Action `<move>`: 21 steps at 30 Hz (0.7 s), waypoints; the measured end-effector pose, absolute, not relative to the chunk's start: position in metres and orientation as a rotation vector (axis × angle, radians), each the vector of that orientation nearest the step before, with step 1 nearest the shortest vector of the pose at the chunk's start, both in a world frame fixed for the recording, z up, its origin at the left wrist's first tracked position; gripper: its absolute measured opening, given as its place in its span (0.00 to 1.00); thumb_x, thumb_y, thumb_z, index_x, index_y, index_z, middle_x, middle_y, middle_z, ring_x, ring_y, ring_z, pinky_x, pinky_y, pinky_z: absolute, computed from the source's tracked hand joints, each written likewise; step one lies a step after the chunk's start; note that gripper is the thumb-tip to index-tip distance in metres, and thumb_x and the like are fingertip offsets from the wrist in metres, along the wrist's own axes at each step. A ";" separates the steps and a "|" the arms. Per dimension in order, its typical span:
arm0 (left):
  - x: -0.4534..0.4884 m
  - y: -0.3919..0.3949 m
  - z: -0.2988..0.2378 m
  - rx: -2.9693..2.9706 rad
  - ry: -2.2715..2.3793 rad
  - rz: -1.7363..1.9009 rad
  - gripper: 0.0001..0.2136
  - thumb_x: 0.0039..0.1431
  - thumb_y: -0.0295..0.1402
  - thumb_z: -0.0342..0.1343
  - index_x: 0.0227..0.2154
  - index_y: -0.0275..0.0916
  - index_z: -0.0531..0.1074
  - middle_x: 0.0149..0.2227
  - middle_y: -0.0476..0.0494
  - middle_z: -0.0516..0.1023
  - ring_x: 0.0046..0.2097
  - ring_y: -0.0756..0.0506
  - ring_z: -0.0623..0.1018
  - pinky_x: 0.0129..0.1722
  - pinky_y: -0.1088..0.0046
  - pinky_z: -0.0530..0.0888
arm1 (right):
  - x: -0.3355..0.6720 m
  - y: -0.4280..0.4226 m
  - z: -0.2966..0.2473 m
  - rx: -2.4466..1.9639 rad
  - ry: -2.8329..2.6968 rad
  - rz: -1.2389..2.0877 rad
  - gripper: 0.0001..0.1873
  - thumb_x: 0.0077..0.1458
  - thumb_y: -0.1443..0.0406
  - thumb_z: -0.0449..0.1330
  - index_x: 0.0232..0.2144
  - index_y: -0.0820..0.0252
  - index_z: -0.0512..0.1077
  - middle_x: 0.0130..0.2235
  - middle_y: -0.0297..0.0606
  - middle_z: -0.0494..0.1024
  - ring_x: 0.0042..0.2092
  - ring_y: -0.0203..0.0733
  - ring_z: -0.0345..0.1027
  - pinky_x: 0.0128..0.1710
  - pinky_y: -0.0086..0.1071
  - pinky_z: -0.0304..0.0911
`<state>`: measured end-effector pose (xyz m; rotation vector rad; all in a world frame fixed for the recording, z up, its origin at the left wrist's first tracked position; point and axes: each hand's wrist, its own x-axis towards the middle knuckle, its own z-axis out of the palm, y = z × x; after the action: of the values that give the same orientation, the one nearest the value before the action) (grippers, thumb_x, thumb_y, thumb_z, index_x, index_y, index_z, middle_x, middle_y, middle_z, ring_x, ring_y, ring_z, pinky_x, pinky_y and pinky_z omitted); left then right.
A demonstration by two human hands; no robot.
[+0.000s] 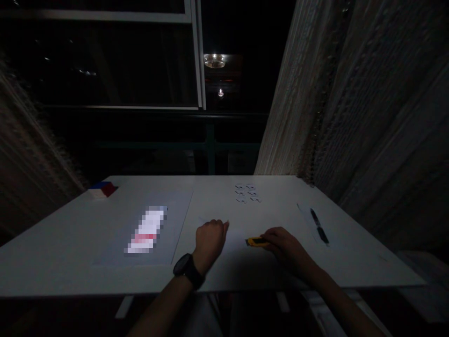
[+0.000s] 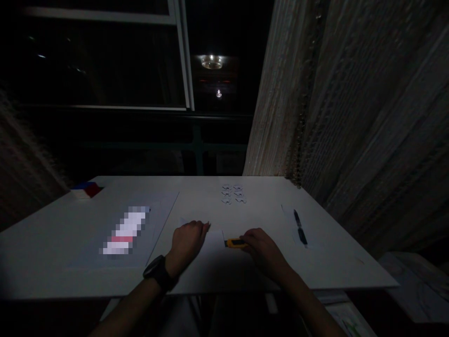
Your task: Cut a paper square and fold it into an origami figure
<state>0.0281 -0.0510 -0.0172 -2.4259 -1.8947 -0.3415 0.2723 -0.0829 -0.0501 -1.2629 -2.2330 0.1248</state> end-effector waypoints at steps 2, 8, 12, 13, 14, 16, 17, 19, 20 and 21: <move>0.029 -0.050 -0.018 -2.427 -1.888 -0.345 0.26 0.61 0.44 0.29 0.32 0.34 0.71 0.32 0.36 0.74 0.34 0.43 0.75 0.31 0.69 0.67 | 0.272 -0.081 -0.047 -1.258 -2.263 0.166 0.12 0.51 0.69 0.54 0.40 0.59 0.70 0.39 0.42 0.71 0.40 0.42 0.64 0.39 0.36 0.63; 0.032 -0.056 -0.011 -2.368 -1.789 -0.481 0.22 0.61 0.41 0.33 0.34 0.34 0.70 0.35 0.35 0.73 0.40 0.40 0.73 0.37 0.63 0.67 | 0.268 -0.079 -0.038 -1.280 -2.317 0.205 0.13 0.51 0.69 0.54 0.40 0.58 0.71 0.39 0.42 0.71 0.41 0.42 0.63 0.40 0.36 0.62; 0.028 -0.066 -0.003 -2.651 -1.288 -0.602 0.16 0.61 0.38 0.38 0.47 0.42 0.65 0.51 0.43 0.67 0.56 0.41 0.60 0.52 0.57 0.57 | 0.268 -0.079 -0.037 -1.304 -2.330 0.213 0.13 0.51 0.70 0.54 0.41 0.60 0.70 0.40 0.42 0.71 0.42 0.41 0.63 0.41 0.36 0.61; 0.025 -0.066 -0.003 -2.750 -1.140 -0.572 0.17 0.61 0.37 0.38 0.50 0.46 0.62 0.55 0.47 0.63 0.58 0.42 0.56 0.55 0.57 0.54 | 0.268 -0.080 -0.036 -1.305 -2.337 0.212 0.14 0.51 0.70 0.54 0.41 0.60 0.70 0.40 0.42 0.71 0.42 0.41 0.63 0.42 0.35 0.61; 0.022 -0.066 -0.005 -2.822 -1.031 -0.533 0.17 0.61 0.37 0.38 0.52 0.49 0.59 0.57 0.51 0.60 0.60 0.42 0.53 0.56 0.56 0.51 | 0.268 -0.080 -0.036 -1.303 -2.345 0.213 0.14 0.51 0.70 0.54 0.41 0.60 0.70 0.40 0.42 0.71 0.42 0.41 0.63 0.42 0.35 0.61; 0.016 -0.063 -0.010 -2.895 -0.960 -0.446 0.19 0.61 0.37 0.37 0.55 0.51 0.55 0.58 0.52 0.58 0.61 0.42 0.51 0.56 0.54 0.48 | 0.266 -0.079 -0.034 -1.289 -2.361 0.214 0.16 0.50 0.70 0.55 0.44 0.60 0.69 0.41 0.43 0.70 0.43 0.42 0.62 0.43 0.35 0.60; 0.013 -0.061 -0.013 -2.917 -0.957 -0.398 0.19 0.62 0.37 0.36 0.56 0.52 0.53 0.59 0.52 0.56 0.61 0.42 0.50 0.57 0.53 0.48 | 0.265 -0.079 -0.034 -1.280 -2.366 0.208 0.18 0.49 0.69 0.57 0.45 0.59 0.68 0.41 0.43 0.70 0.43 0.42 0.62 0.43 0.35 0.60; 0.009 -0.058 -0.018 -2.938 -0.976 -0.355 0.20 0.62 0.38 0.35 0.57 0.52 0.50 0.60 0.51 0.55 0.61 0.42 0.49 0.57 0.52 0.47 | 0.262 -0.079 -0.033 -1.272 -2.368 0.179 0.19 0.49 0.66 0.58 0.46 0.59 0.67 0.41 0.43 0.70 0.43 0.43 0.62 0.42 0.35 0.61; 0.009 -0.057 -0.019 -2.944 -0.987 -0.348 0.20 0.62 0.39 0.35 0.57 0.52 0.49 0.60 0.51 0.54 0.61 0.42 0.49 0.57 0.52 0.47 | 0.259 -0.079 -0.033 -1.276 -2.366 0.153 0.18 0.49 0.65 0.57 0.45 0.59 0.68 0.41 0.43 0.70 0.43 0.43 0.62 0.41 0.36 0.61; 0.008 -0.057 -0.020 -2.947 -0.996 -0.351 0.20 0.62 0.40 0.35 0.57 0.53 0.49 0.60 0.51 0.53 0.61 0.42 0.49 0.57 0.52 0.46 | 0.257 -0.079 -0.033 -1.285 -2.362 0.124 0.17 0.50 0.64 0.57 0.44 0.58 0.69 0.40 0.43 0.71 0.42 0.43 0.62 0.40 0.36 0.61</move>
<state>0.0085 -0.0571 -0.0195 -2.9472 -0.9956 -0.3511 0.2571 -0.0787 -0.0333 -1.2854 -2.3625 0.1241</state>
